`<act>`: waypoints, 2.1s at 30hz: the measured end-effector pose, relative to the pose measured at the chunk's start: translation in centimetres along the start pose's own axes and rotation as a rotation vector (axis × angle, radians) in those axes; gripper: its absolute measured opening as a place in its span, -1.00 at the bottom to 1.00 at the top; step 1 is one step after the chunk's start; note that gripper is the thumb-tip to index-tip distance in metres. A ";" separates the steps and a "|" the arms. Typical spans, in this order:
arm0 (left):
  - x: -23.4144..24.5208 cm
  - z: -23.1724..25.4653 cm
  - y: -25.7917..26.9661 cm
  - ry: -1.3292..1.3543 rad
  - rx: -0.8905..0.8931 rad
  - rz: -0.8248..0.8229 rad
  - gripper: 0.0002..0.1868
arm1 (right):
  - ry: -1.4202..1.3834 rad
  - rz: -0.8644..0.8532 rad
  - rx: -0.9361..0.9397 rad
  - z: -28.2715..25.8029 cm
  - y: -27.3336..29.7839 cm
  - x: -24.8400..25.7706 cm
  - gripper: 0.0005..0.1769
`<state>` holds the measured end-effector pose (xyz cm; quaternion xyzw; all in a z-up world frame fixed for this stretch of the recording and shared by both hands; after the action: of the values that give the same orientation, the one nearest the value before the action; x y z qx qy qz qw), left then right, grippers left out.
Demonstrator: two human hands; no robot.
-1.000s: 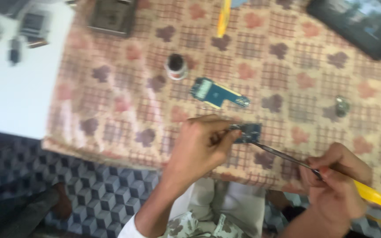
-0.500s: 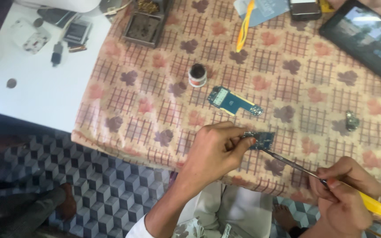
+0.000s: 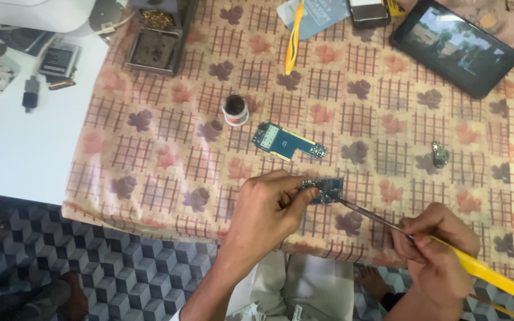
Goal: The person uses a soldering iron to apply solder to a small blue circuit board held in their left hand. They repeatedly touch the iron to various points on the board while working at a table.
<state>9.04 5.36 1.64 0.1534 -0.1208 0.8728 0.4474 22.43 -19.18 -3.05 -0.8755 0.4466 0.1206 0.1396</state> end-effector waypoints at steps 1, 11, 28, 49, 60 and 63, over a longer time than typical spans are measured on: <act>-0.1 -0.1 0.0 -0.001 0.009 -0.008 -0.85 | 0.032 -0.017 -0.010 0.1 0.0 -0.2 -0.80; -0.5 -0.8 -0.1 0.030 0.052 -0.059 -0.82 | -0.006 0.033 0.062 -0.3 0.3 0.5 -0.81; 0.0 -0.2 -0.1 0.066 0.023 -0.025 -0.84 | -0.002 -0.089 0.060 0.0 0.6 -0.3 -0.83; -0.3 -0.6 -0.2 0.048 0.025 -0.043 -0.85 | 0.234 0.017 0.088 0.2 1.8 0.9 -0.78; -0.4 -0.5 -0.1 0.013 -0.023 -0.046 -0.83 | 0.319 0.021 -0.010 0.2 1.4 0.3 -0.89; -0.7 -0.7 -0.1 0.007 -0.008 -0.065 -0.84 | 0.165 0.017 0.063 0.0 1.2 0.7 -0.84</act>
<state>9.37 5.19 0.72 0.1522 -0.1178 0.8578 0.4766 21.85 -20.35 -3.48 -0.8738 0.4677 0.0354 0.1287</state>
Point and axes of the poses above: each hand's wrist, its own y-axis away from the middle knuckle, its own x-axis out of the back of the hand, z = x × y, the point moved 10 cm from there along -y, towards the middle knuckle, and after that the axes turned 1 degree about x, right-handed, at the moved point
